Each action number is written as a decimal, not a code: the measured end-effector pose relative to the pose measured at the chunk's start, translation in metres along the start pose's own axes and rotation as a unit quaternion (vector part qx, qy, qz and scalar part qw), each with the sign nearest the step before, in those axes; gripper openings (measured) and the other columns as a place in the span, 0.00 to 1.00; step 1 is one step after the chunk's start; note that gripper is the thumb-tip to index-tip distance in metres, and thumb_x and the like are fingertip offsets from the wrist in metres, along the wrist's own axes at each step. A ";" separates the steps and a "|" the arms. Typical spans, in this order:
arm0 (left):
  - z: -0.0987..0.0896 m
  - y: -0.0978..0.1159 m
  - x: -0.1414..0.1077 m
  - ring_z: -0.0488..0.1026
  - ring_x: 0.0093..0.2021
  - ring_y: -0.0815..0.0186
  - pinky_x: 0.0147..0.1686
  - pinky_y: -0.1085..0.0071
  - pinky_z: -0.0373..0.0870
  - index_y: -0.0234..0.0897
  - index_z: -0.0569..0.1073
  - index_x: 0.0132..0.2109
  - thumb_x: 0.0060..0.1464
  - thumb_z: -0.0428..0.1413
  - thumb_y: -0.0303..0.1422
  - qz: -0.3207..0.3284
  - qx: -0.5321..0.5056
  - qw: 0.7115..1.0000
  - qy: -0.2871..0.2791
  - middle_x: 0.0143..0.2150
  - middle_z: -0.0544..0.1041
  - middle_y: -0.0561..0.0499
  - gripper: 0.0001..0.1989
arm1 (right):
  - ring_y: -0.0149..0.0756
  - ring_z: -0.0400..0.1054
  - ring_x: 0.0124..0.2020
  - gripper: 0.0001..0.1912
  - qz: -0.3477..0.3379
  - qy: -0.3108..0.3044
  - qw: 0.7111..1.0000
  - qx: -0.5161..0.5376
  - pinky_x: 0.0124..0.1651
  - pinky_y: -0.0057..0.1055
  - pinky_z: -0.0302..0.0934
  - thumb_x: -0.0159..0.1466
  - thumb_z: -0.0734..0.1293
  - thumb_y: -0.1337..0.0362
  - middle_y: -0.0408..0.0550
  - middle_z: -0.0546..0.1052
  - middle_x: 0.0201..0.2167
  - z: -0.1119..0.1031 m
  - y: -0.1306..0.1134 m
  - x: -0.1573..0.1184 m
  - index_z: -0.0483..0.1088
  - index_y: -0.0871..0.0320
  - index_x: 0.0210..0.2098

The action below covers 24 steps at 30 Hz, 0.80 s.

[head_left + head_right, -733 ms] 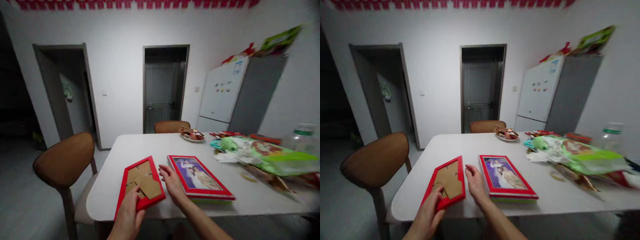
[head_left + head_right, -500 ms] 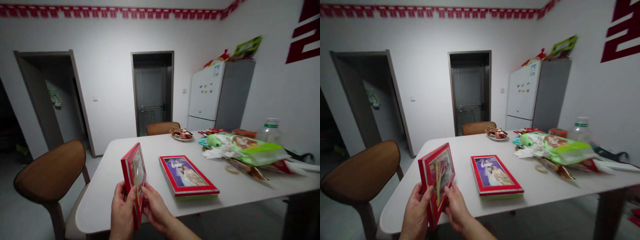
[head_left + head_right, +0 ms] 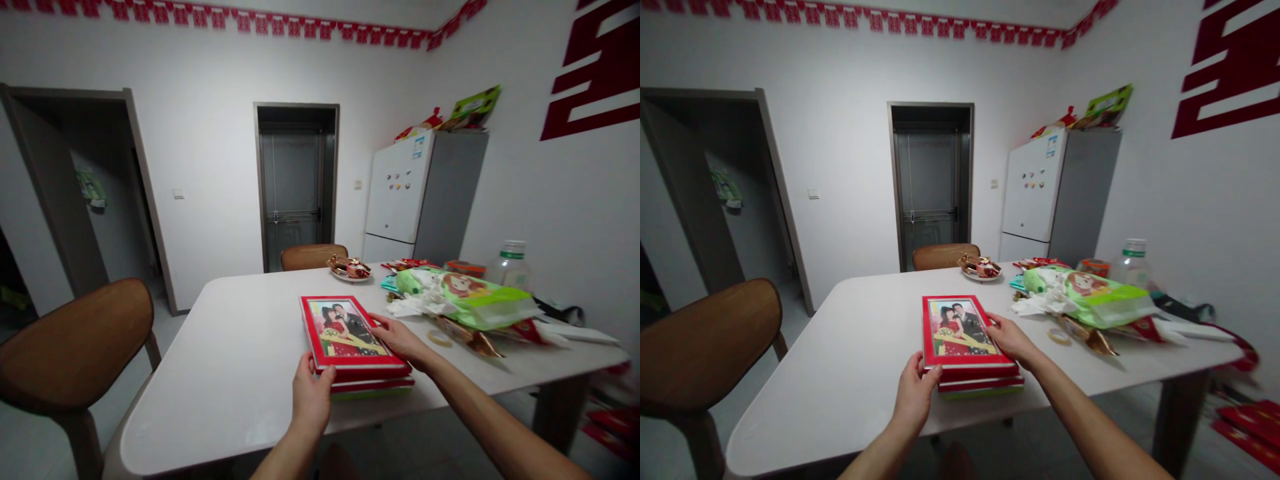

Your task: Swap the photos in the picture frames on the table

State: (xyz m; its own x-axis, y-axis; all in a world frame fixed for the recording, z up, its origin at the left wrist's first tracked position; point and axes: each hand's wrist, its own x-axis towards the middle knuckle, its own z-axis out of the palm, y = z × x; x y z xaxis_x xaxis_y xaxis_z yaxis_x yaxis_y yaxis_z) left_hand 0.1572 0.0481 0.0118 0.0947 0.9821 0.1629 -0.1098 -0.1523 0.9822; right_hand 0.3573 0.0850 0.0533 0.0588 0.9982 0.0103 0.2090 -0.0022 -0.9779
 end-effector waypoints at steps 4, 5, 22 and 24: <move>0.006 -0.017 0.001 0.69 0.43 0.59 0.42 0.70 0.62 0.33 0.67 0.41 0.42 0.55 0.30 -0.039 0.062 0.997 0.004 0.41 0.74 0.44 0.15 | 0.35 0.71 0.31 0.22 0.011 0.002 0.999 -0.049 0.33 0.28 0.65 0.51 0.61 0.65 0.47 0.76 0.36 -0.012 0.024 0.010 0.66 0.60 0.45; 0.006 -0.019 0.001 0.69 0.43 0.60 0.42 0.71 0.62 0.33 0.67 0.43 0.43 0.54 0.30 -0.047 0.071 0.996 0.000 0.42 0.74 0.44 0.16 | 0.35 0.71 0.31 0.23 0.022 0.008 0.998 -0.051 0.33 0.28 0.65 0.50 0.62 0.65 0.48 0.76 0.36 -0.014 0.029 0.010 0.65 0.61 0.46; -0.108 -0.035 0.051 0.68 0.45 0.64 0.43 0.76 0.60 0.37 0.65 0.46 0.41 0.49 0.15 -0.067 0.186 0.977 0.080 0.43 0.73 0.51 0.23 | 0.35 0.71 0.26 0.19 0.018 0.001 1.000 -0.009 0.26 0.26 0.63 0.51 0.55 0.68 0.47 0.76 0.24 0.116 0.030 0.046 0.64 0.62 0.42; -0.131 -0.035 0.063 0.67 0.46 0.63 0.44 0.72 0.61 0.37 0.66 0.45 0.45 0.50 0.19 -0.070 0.195 0.973 0.104 0.43 0.73 0.50 0.19 | 0.35 0.71 0.26 0.18 0.003 -0.009 1.000 -0.014 0.26 0.26 0.63 0.51 0.55 0.67 0.48 0.76 0.25 0.139 0.027 0.064 0.64 0.61 0.40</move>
State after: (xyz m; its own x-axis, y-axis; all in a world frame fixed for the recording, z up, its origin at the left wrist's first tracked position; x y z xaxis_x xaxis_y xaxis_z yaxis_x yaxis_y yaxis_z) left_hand 0.0378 0.1302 -0.0249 -0.1248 0.9912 0.0433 0.2769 -0.0071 0.9609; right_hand 0.2305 0.1568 -0.0012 0.0429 0.9991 0.0009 0.2352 -0.0092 -0.9719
